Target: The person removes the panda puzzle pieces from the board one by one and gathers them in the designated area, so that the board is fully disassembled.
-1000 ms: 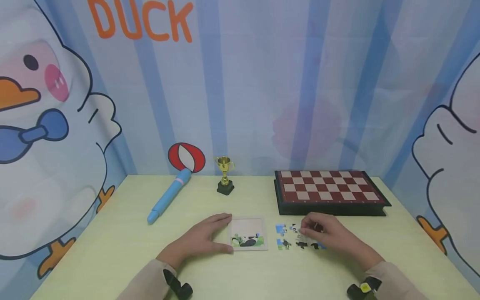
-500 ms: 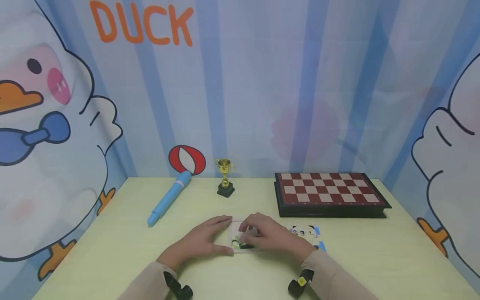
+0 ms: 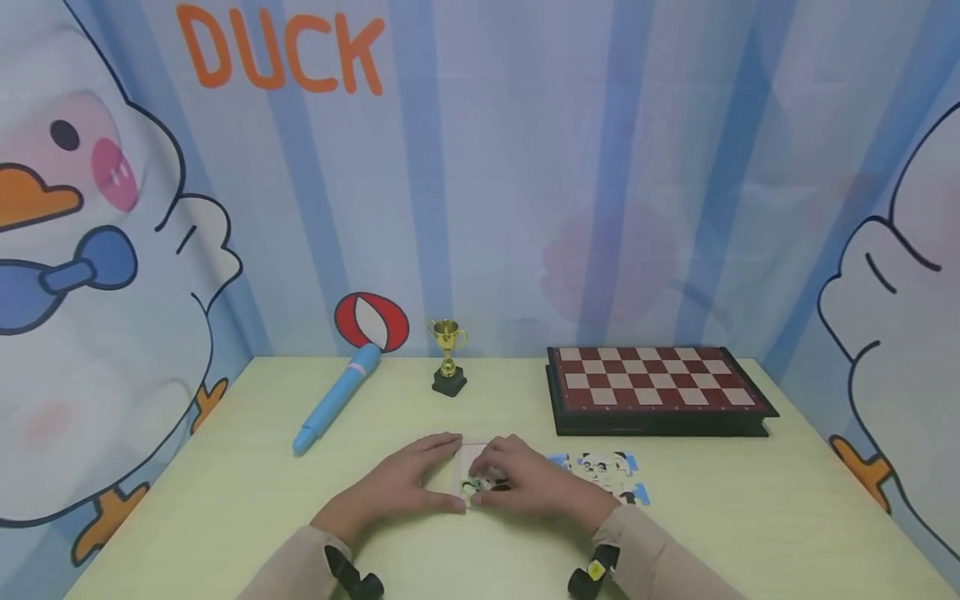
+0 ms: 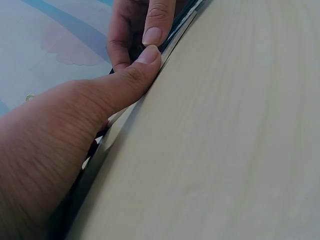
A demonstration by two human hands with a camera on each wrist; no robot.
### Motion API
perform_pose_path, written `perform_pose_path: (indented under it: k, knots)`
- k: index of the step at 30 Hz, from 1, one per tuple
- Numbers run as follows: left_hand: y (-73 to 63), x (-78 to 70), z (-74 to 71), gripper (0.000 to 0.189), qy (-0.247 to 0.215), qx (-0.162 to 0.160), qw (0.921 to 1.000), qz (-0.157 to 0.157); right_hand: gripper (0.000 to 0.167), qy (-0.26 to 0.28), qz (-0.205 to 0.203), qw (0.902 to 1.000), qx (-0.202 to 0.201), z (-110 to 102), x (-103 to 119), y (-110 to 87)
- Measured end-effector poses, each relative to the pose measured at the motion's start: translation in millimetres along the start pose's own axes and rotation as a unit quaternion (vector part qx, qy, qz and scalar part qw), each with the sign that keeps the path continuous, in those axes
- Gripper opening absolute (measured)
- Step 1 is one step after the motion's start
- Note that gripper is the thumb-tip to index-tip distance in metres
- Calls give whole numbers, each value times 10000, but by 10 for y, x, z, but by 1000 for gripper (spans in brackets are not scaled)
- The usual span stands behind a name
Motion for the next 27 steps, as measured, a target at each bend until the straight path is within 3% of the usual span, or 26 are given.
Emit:
perform_pose_path:
  k: [14, 27]
  knots:
    - [4, 1, 4, 103, -14, 11, 10000, -11, 24, 112, 167, 9996, -204, 21, 5, 9]
    - [-2, 0, 4, 103, -61, 34, 9999, -71, 11, 746, 480, 9951, -444, -5, 52, 16]
Point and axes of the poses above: each hand's wrist, its own y-axis towards the middle knuckle, its own z-axis out of the palm, x = y × z, the point moved 2 cm from there along y, towards the middle knuckle, and after that the axes turned 3 degrees about y, right-handed, at the moved point
